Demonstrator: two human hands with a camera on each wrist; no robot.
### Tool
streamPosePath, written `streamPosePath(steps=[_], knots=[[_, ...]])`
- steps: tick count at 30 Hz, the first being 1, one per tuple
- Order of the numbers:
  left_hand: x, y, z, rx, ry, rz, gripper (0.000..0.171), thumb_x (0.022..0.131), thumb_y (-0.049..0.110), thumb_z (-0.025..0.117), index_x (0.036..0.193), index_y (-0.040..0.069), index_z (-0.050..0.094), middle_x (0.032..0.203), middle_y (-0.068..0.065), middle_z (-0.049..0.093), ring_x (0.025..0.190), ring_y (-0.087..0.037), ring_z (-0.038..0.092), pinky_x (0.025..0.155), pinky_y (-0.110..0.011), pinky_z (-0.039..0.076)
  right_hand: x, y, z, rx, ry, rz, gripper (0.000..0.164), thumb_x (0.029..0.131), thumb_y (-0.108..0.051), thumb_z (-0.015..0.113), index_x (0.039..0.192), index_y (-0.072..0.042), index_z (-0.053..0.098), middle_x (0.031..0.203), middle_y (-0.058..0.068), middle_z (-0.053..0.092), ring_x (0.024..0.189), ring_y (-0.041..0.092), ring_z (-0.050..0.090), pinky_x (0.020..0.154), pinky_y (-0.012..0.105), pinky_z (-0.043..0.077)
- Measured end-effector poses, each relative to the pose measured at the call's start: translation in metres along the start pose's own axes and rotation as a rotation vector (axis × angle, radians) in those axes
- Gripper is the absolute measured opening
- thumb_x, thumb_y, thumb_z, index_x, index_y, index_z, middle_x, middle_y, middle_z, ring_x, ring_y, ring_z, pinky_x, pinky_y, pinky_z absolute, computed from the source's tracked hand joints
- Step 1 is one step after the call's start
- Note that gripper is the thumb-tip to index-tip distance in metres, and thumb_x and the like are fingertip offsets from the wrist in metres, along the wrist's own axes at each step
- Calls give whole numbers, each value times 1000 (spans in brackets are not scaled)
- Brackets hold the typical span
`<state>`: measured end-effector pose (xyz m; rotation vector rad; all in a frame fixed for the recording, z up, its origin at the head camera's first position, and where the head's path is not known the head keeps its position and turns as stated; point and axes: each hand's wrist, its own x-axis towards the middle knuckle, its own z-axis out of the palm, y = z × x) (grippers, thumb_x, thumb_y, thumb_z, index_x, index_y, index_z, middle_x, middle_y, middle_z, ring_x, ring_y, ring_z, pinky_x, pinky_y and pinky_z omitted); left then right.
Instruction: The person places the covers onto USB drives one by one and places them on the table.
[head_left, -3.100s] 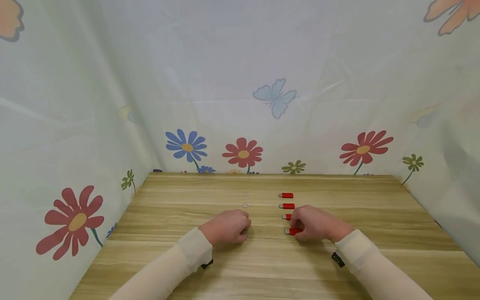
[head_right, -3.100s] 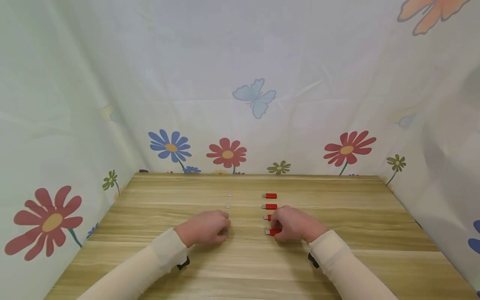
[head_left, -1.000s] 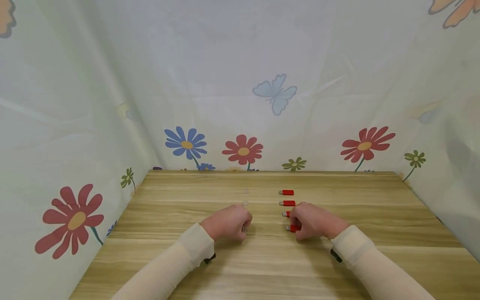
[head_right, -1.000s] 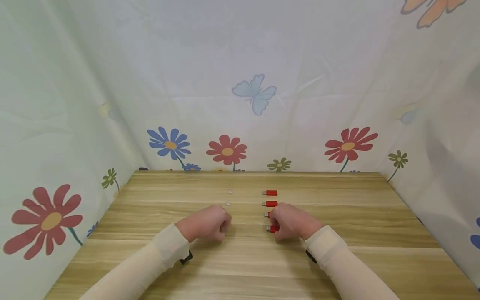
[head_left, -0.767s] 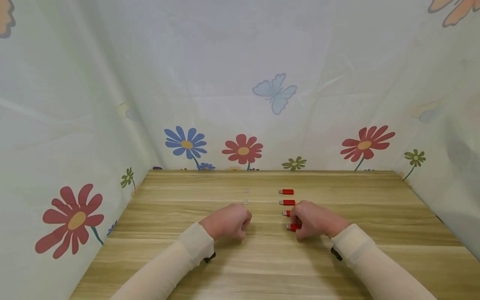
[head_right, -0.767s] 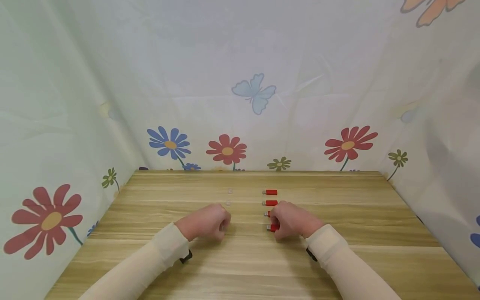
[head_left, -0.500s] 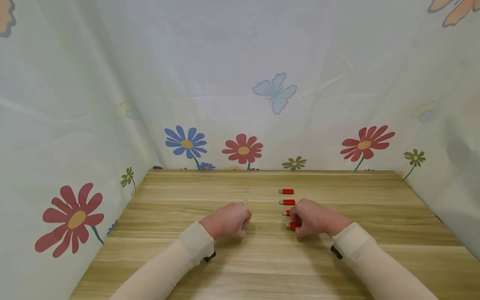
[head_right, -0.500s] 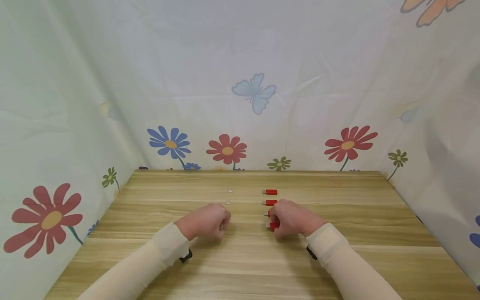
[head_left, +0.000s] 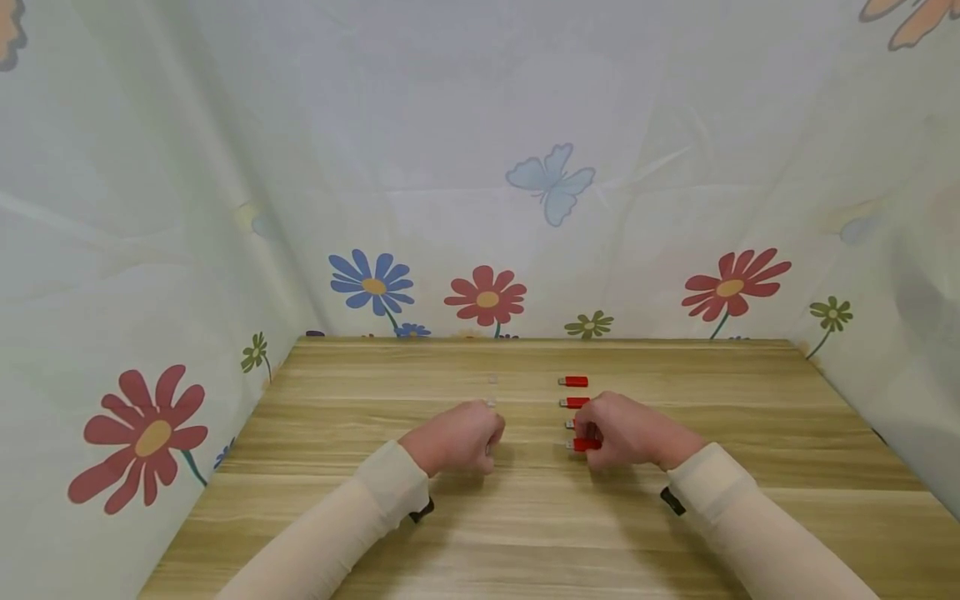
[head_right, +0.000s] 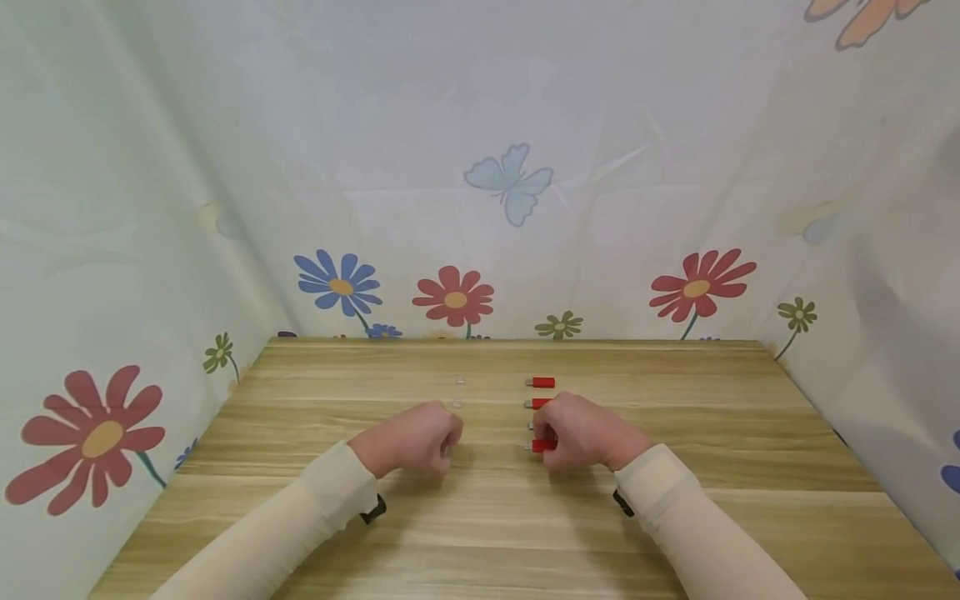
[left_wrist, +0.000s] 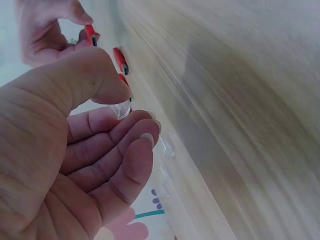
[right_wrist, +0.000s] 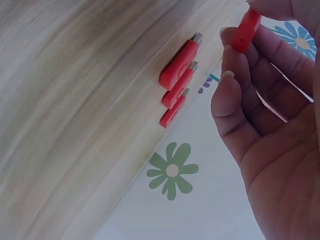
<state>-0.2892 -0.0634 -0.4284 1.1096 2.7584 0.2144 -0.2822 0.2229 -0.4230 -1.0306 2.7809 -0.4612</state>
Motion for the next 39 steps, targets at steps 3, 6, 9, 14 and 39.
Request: streamPosePath(steps=[3, 6, 9, 14, 39], knots=[[-1, 1, -3, -34, 0, -8, 22, 82, 12, 79, 74, 18, 60, 65, 7, 55, 61, -9, 50, 56, -21, 42, -1, -2, -2, 13, 2, -3, 13, 77, -11, 78, 77, -19, 68, 71, -11, 61, 64, 4, 52, 61, 22, 48], [-2, 2, -5, -70, 3, -7, 21, 81, 10, 79, 74, 17, 61, 64, 7, 54, 59, -9, 49, 55, -21, 41, -2, -3, -2, 15, 2, -4, 12, 77, -11, 78, 78, -19, 68, 71, -11, 61, 65, 3, 52, 61, 22, 48], [-2, 2, -6, -84, 12, 9, 20, 81, 8, 78, 74, 15, 60, 63, 6, 51, 58, -8, 47, 55, -21, 39, -2, -3, -2, 13, 2, 2, 12, 77, -12, 79, 79, -19, 69, 72, -11, 61, 65, 3, 52, 62, 21, 48], [-2, 1, -5, -95, 12, 18, 19, 80, 8, 79, 76, 13, 62, 63, 6, 50, 60, -8, 47, 56, -21, 38, 0, -2, -1, 9, -3, 13, 13, 78, -13, 79, 81, -20, 69, 73, -13, 62, 66, 4, 54, 63, 22, 49], [2, -5, 1, -164, 26, 27, 27, 80, 9, 80, 72, 19, 57, 63, 7, 51, 60, -7, 48, 56, -20, 39, -2, -5, -2, 14, 5, 22, 13, 78, -14, 81, 83, -20, 71, 75, -12, 64, 68, 4, 54, 65, 22, 50]])
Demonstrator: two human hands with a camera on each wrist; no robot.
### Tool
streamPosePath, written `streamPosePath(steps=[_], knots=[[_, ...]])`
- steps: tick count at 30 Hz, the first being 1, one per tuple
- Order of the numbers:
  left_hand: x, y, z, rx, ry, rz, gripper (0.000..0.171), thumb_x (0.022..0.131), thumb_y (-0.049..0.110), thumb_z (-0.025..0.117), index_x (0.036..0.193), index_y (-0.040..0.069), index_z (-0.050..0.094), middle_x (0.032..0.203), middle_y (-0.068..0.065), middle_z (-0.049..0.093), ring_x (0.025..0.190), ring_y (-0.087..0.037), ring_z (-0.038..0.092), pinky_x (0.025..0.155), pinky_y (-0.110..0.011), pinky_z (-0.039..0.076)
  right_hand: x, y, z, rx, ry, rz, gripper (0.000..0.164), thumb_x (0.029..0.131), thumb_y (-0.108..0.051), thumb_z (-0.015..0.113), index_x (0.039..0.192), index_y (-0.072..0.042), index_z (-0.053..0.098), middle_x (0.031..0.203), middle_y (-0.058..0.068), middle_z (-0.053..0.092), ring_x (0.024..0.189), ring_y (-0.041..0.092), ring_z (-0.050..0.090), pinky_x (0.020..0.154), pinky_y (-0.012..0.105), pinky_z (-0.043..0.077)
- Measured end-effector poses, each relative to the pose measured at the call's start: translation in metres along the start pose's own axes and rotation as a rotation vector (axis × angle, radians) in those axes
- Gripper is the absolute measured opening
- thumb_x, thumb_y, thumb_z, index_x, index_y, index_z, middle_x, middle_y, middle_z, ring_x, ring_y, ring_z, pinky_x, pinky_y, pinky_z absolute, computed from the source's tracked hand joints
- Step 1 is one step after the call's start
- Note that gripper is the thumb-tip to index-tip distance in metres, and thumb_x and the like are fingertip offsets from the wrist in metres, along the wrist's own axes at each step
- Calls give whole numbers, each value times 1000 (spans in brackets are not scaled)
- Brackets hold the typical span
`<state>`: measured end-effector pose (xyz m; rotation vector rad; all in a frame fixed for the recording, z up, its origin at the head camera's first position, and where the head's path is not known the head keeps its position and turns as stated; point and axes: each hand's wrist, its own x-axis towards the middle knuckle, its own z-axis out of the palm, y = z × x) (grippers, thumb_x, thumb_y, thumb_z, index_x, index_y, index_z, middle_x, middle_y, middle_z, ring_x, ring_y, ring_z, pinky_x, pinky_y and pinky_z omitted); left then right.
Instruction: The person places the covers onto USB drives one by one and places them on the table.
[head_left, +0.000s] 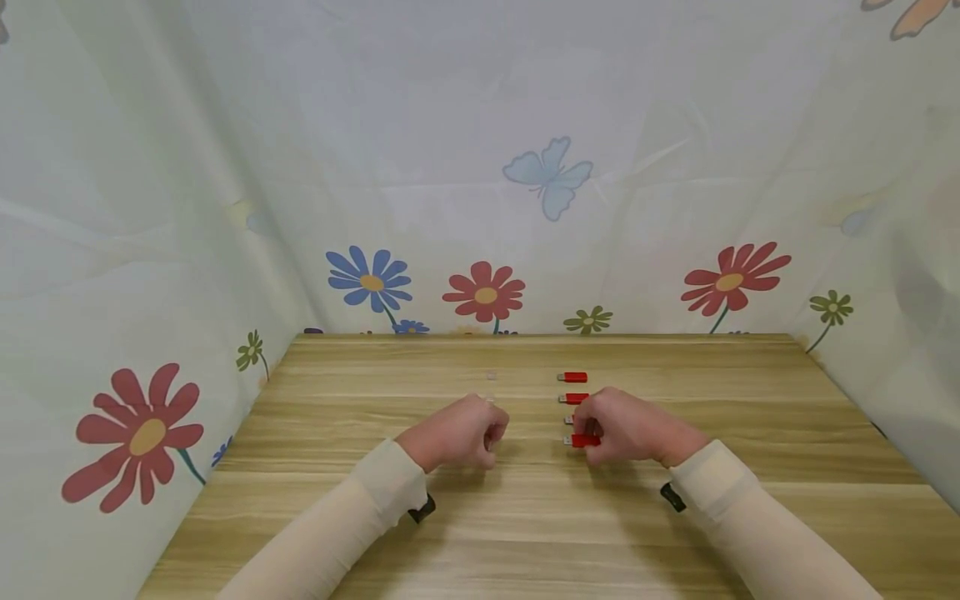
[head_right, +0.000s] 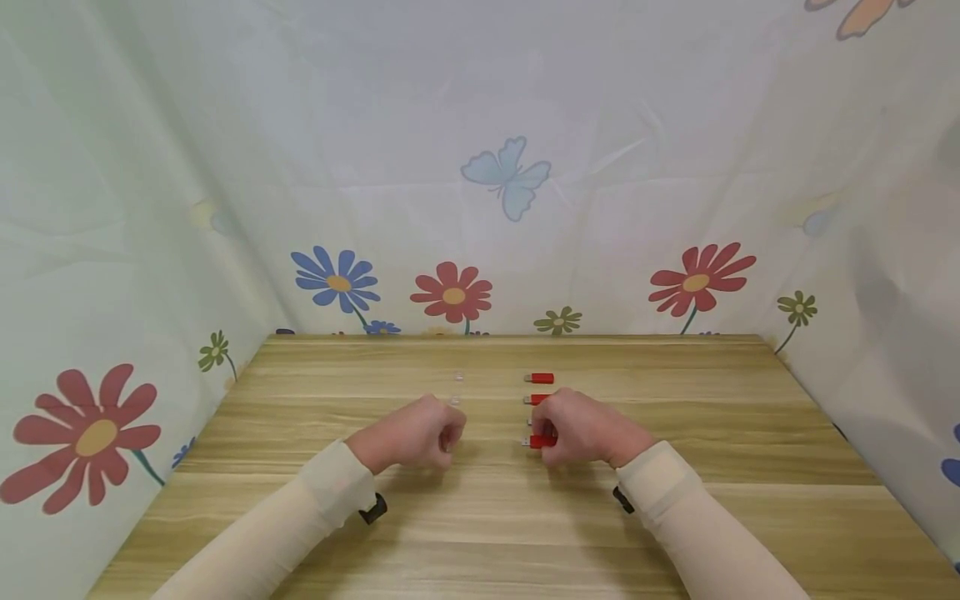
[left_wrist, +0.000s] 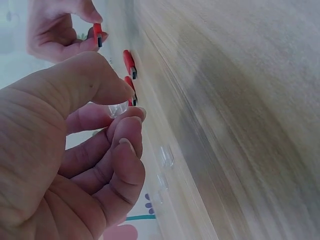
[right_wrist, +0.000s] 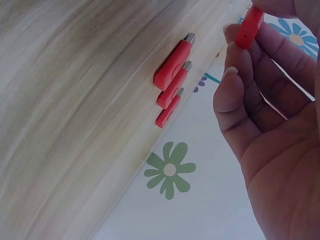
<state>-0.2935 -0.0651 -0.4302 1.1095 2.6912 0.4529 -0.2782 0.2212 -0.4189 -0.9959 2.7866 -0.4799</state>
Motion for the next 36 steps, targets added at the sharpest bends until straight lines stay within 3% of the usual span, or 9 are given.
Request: streamPosePath(steps=[8, 17, 25, 33, 36], knots=[[-2, -2, -1, -40, 31, 28, 24, 82, 7, 74, 70, 20, 57, 63, 8, 50, 59, -6, 48, 55, -20, 38, -1, -1, -1, 6, 10, -16, 12, 78, -13, 81, 82, -20, 72, 76, -12, 66, 68, 5, 56, 65, 21, 50], [-4, 1, -3, -65, 61, 37, 20, 86, 12, 76, 74, 20, 62, 67, 9, 57, 62, -5, 52, 58, -18, 45, -3, -2, -2, 10, 34, -67, 11, 78, -13, 81, 84, -19, 75, 78, -13, 66, 69, 7, 59, 65, 20, 51], [-5, 7, -5, -152, 66, 61, 21, 87, 14, 79, 75, 21, 64, 70, 11, 63, 64, -3, 56, 63, -16, 51, -6, -3, -5, 30, 66, -100, 11, 79, -12, 80, 85, -20, 76, 81, -14, 67, 72, 10, 62, 66, 20, 52], [-6, 14, -8, -280, 86, 31, 19, 86, 11, 80, 75, 20, 67, 73, 10, 66, 66, -4, 60, 65, -18, 54, -9, -6, -6, 58, 101, -132, 12, 79, -11, 80, 86, -20, 77, 80, -13, 68, 72, 15, 63, 65, 20, 52], [-5, 15, -7, -285, 96, 30, 18, 85, 11, 81, 77, 19, 68, 74, 10, 66, 67, -3, 60, 65, -17, 54, -10, -7, -7, 74, 105, -129, 12, 80, -11, 80, 87, -21, 77, 81, -14, 68, 72, 16, 63, 65, 20, 52]])
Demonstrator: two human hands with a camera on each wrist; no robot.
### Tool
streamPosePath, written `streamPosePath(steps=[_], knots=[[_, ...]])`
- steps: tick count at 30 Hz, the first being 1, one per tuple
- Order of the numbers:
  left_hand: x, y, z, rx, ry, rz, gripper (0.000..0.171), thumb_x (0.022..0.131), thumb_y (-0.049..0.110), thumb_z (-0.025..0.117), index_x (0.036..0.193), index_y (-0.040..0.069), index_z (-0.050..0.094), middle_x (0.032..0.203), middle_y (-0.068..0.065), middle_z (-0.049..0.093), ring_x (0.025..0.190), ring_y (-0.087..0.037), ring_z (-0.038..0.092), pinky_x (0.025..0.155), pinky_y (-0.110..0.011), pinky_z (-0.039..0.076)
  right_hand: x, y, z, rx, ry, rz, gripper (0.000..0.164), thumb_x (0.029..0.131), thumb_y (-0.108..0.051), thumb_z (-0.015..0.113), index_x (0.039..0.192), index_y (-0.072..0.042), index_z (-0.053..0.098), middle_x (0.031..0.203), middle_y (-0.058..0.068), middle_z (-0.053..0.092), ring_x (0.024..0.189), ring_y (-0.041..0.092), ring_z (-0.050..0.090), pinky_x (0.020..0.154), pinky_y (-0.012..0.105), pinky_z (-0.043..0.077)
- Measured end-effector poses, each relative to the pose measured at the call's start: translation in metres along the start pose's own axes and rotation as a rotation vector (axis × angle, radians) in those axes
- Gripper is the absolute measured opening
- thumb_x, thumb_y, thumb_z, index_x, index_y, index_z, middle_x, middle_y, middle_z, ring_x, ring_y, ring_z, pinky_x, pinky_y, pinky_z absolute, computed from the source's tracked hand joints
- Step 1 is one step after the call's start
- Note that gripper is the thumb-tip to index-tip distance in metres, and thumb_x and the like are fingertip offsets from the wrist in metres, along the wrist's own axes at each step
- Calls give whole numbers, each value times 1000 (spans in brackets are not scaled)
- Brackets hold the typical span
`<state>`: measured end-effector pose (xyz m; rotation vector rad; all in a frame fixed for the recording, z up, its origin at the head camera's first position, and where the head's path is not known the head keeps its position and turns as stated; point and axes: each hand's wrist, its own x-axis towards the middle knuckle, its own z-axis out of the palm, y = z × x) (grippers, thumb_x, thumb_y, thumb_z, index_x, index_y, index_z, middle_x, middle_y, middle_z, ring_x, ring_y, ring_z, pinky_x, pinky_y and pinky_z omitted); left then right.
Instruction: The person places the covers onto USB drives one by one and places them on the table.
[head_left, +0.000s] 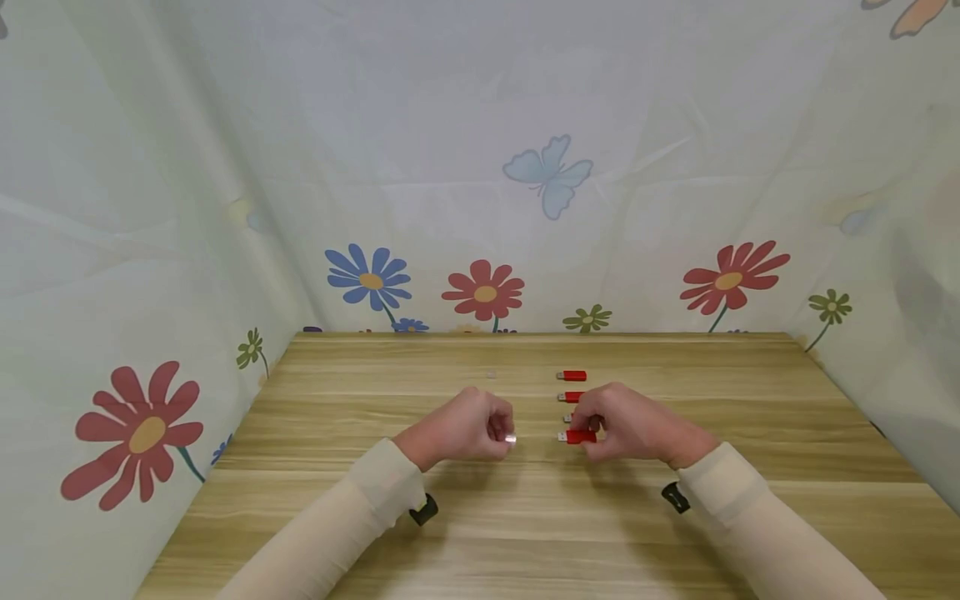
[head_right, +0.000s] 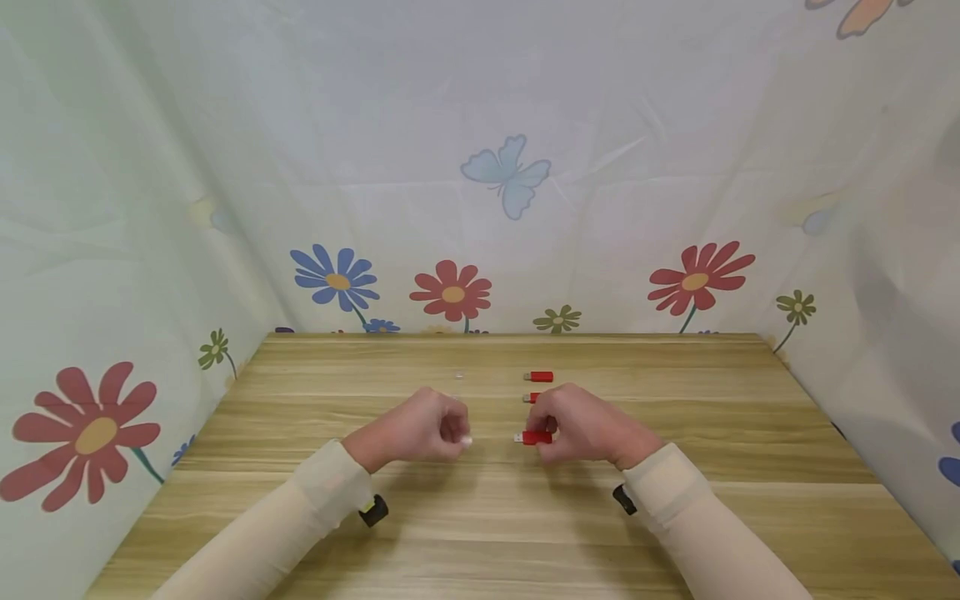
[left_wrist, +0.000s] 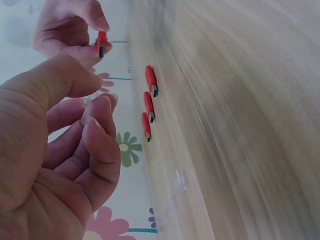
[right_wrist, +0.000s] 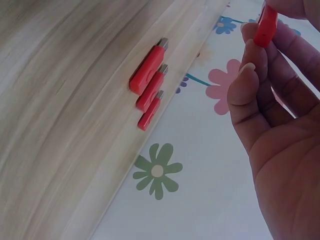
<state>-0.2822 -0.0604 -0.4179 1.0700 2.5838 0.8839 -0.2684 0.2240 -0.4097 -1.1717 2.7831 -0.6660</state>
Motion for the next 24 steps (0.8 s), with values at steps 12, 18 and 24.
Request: streamPosePath(steps=[12, 18, 24], knots=[[5, 8, 4, -12, -6, -7, 7, 87, 13, 79, 84, 15, 73, 75, 11, 67, 67, -2, 61, 67, -16, 54, 2, -7, -2, 60, 3, 11, 12, 82, -12, 81, 93, -19, 79, 86, -12, 70, 74, 8, 64, 70, 31, 60], [8, 8, 7, 1, 2, 10, 8, 86, 12, 79, 83, 15, 72, 74, 11, 67, 66, 0, 60, 66, -15, 54, 2, -6, -1, 84, 21, -21, 13, 82, -11, 81, 92, -19, 79, 86, -12, 71, 73, 4, 63, 70, 31, 60], [11, 10, 8, 33, 6, 12, 7, 85, 13, 80, 84, 15, 73, 73, 12, 67, 65, 0, 60, 64, -16, 53, 3, -6, 0, 99, 37, -42, 14, 82, -10, 80, 91, -20, 78, 85, -12, 70, 73, 5, 63, 69, 32, 60]])
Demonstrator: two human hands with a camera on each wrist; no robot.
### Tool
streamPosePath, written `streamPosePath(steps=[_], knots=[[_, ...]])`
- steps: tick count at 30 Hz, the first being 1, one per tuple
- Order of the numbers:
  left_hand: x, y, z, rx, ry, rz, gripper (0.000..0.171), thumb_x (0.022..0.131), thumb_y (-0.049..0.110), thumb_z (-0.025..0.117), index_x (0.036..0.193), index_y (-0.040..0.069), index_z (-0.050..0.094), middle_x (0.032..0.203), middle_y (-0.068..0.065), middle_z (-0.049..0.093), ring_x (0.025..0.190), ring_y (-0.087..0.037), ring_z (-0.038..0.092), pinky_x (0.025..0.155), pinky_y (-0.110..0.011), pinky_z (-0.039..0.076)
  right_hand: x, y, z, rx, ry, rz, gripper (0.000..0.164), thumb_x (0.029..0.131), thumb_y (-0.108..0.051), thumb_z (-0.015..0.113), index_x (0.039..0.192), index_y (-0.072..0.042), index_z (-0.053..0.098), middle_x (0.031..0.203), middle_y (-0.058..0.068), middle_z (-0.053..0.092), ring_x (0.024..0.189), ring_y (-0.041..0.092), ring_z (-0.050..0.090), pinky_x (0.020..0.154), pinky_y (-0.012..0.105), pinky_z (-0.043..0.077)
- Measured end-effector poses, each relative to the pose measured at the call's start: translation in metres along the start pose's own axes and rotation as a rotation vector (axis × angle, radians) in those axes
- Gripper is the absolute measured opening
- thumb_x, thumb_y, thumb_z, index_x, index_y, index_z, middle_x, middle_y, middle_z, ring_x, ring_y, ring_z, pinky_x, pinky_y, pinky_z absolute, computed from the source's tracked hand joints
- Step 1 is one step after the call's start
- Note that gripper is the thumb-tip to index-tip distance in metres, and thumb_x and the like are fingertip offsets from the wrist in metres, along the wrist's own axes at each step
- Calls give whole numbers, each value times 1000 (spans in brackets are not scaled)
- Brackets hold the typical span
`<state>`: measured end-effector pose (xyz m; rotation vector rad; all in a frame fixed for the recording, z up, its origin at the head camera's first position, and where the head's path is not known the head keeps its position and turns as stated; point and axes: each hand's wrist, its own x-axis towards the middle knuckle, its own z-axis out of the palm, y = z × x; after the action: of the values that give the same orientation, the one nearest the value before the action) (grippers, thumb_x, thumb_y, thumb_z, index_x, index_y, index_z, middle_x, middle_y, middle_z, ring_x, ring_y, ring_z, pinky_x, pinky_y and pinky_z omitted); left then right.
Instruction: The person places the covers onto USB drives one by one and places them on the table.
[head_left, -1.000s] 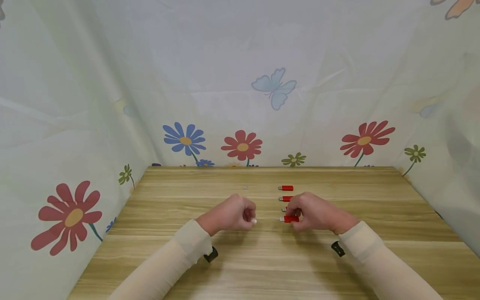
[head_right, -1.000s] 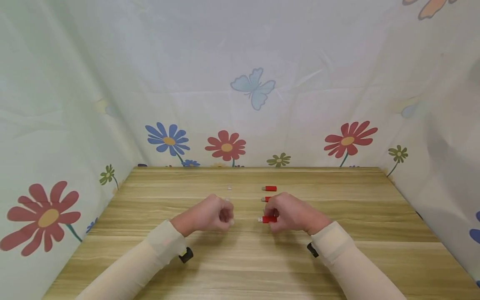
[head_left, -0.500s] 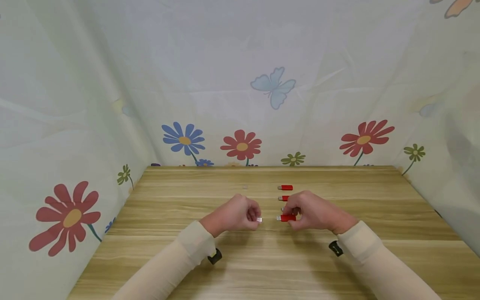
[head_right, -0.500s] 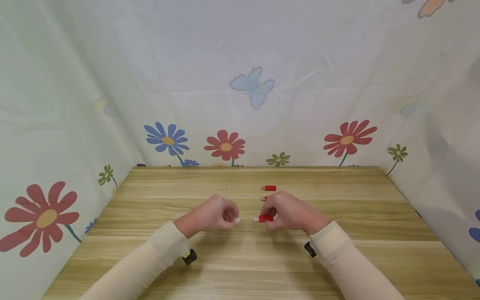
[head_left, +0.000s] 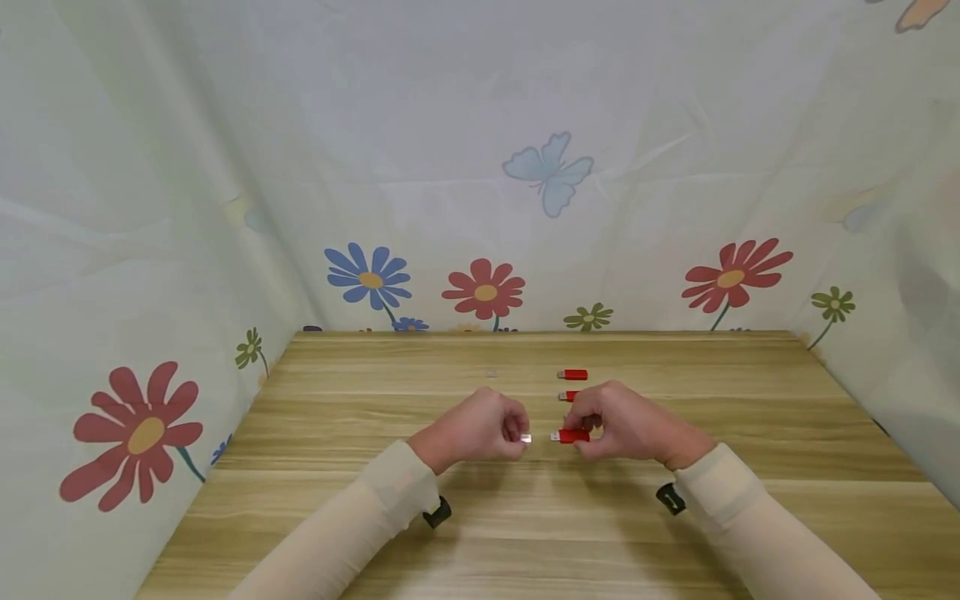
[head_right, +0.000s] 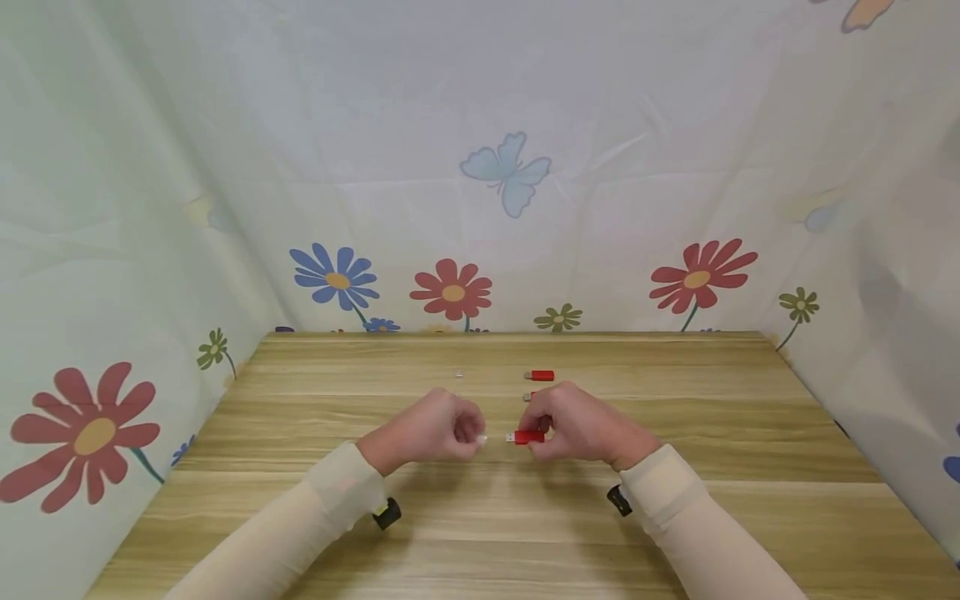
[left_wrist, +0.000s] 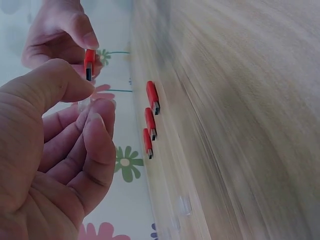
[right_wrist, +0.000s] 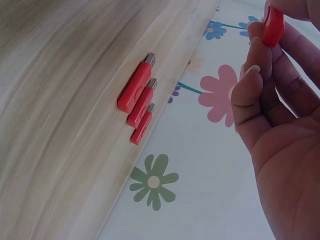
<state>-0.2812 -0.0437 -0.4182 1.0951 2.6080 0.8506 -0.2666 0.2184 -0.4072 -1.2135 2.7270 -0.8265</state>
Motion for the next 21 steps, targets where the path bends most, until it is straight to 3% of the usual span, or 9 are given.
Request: streamPosePath(steps=[12, 21], knots=[[8, 7, 5, 54, -5, 31, 7, 86, 14, 80, 84, 15, 73, 72, 12, 65, 64, -2, 58, 64, -15, 52, 1, -1, 1, -35, 5, -23, 14, 81, -10, 79, 90, -21, 78, 84, -13, 68, 73, 0, 62, 69, 31, 60], [13, 12, 7, 118, -1, 58, 9, 87, 15, 80, 85, 15, 72, 73, 12, 66, 65, 0, 58, 66, -12, 50, 2, -2, 1, -26, -9, -6, 12, 81, -10, 79, 89, -19, 78, 84, -12, 69, 73, 9, 65, 68, 33, 60]])
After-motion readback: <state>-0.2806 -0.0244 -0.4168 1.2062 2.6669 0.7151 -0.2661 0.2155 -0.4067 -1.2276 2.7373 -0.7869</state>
